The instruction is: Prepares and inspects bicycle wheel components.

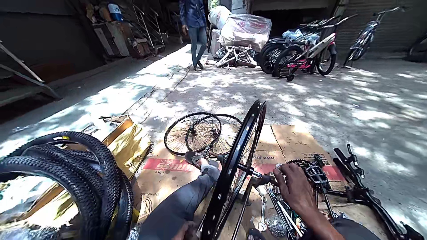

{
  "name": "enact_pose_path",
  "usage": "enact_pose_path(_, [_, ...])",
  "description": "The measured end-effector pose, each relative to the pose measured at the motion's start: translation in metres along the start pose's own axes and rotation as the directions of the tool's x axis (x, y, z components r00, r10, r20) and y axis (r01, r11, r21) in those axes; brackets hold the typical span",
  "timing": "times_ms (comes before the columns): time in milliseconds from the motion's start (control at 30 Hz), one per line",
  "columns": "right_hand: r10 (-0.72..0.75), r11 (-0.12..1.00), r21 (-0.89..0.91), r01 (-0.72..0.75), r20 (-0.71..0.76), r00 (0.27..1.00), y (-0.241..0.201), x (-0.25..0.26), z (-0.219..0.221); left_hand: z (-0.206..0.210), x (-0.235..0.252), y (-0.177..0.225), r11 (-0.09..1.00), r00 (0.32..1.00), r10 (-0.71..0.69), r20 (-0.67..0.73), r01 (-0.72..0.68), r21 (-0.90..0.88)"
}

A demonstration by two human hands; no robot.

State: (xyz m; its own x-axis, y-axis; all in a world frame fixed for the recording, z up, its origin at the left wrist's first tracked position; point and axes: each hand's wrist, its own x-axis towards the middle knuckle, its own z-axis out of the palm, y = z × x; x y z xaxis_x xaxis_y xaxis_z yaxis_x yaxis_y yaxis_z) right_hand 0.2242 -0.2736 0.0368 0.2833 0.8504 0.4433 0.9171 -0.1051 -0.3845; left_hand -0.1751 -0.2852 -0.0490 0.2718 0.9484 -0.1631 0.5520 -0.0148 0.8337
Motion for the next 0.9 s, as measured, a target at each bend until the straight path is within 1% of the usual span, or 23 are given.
enact_pose_path(33, [-0.032,0.998,0.054,0.032,-0.014,0.999,-0.018,-0.014,0.001,-0.002,-0.002,0.002,1.0,1.0,-0.008,0.004,0.008,-0.009])
enact_pose_path(67, [-0.047,0.992,0.121,0.044,0.025,0.999,-0.038,-0.033,0.004,-0.004,-0.003,0.003,1.0,1.0,-0.02,0.011,0.02,-0.01])
enact_pose_path(100, [-0.05,0.982,0.187,0.026,0.126,0.991,-0.057,-0.054,0.01,-0.005,-0.002,0.004,0.999,0.999,-0.033,0.018,0.033,-0.007])
enact_pose_path(133, [-0.058,0.967,0.254,-0.014,0.277,0.959,-0.073,-0.074,0.017,-0.006,-0.002,0.004,0.999,0.999,-0.047,0.021,0.048,-0.001])
enact_pose_path(167, [-0.091,0.953,0.301,-0.042,0.415,0.905,-0.086,-0.093,0.029,-0.005,-0.001,0.003,0.998,0.998,-0.056,0.018,0.055,0.007])
enact_pose_path(200, [-0.146,0.947,0.319,-0.031,0.514,0.845,-0.097,-0.112,0.042,-0.004,0.0,0.003,0.998,0.998,-0.054,0.014,0.054,0.013])
enact_pose_path(267, [-0.27,0.945,0.318,0.078,0.623,0.734,-0.105,-0.138,0.067,-0.002,0.003,-0.001,0.999,0.999,-0.049,0.01,0.049,0.021])
enact_pose_path(300, [-0.315,0.94,0.314,0.135,0.646,0.695,-0.104,-0.144,0.076,0.0,0.005,-0.005,0.998,0.999,-0.047,-0.003,0.047,0.029])
enact_pose_path(333, [-0.341,0.934,0.319,0.163,0.648,0.681,-0.103,-0.147,0.082,0.002,0.005,-0.008,0.998,0.999,-0.05,-0.007,0.05,0.029])
enact_pose_path(367, [-0.356,0.925,0.345,0.16,0.638,0.683,-0.101,-0.148,0.086,0.002,0.004,-0.009,0.998,0.999,-0.054,-0.006,0.054,0.023])
enact_pose_path(433, [-0.367,0.912,0.391,0.122,0.646,0.669,-0.1,-0.147,0.091,0.002,0.002,-0.01,0.999,0.999,-0.051,-0.003,0.051,0.005])
enact_pose_path(533, [-0.362,0.912,0.399,0.097,0.671,0.647,-0.102,-0.148,0.093,0.001,0.003,-0.01,0.998,0.999,-0.025,-0.038,0.023,-0.062])
enact_pose_path(600, [-0.364,0.913,0.393,0.108,0.666,0.652,-0.102,-0.149,0.096,-0.001,0.003,-0.007,0.993,0.998,-0.014,-0.056,0.007,-0.119])
enact_pose_path(700, [-0.39,0.902,0.41,0.137,0.633,0.668,-0.099,-0.151,0.099,-0.008,0.002,0.0,0.981,0.999,0.036,-0.024,-0.04,-0.188])
enact_pose_path(767, [-0.393,0.898,0.417,0.136,0.627,0.673,-0.099,-0.151,0.098,-0.017,0.0,0.01,0.964,0.993,0.119,0.009,-0.113,-0.242])
enact_pose_path(800, [-0.393,0.898,0.421,0.131,0.628,0.672,-0.098,-0.15,0.098,-0.023,0.0,0.015,0.943,0.982,0.188,0.025,-0.173,-0.284])
enact_pose_path(900, [-0.401,0.895,0.422,0.145,0.617,0.677,-0.096,-0.15,0.101,-0.043,-0.001,0.034,0.874,0.915,0.394,0.084,-0.345,-0.343])
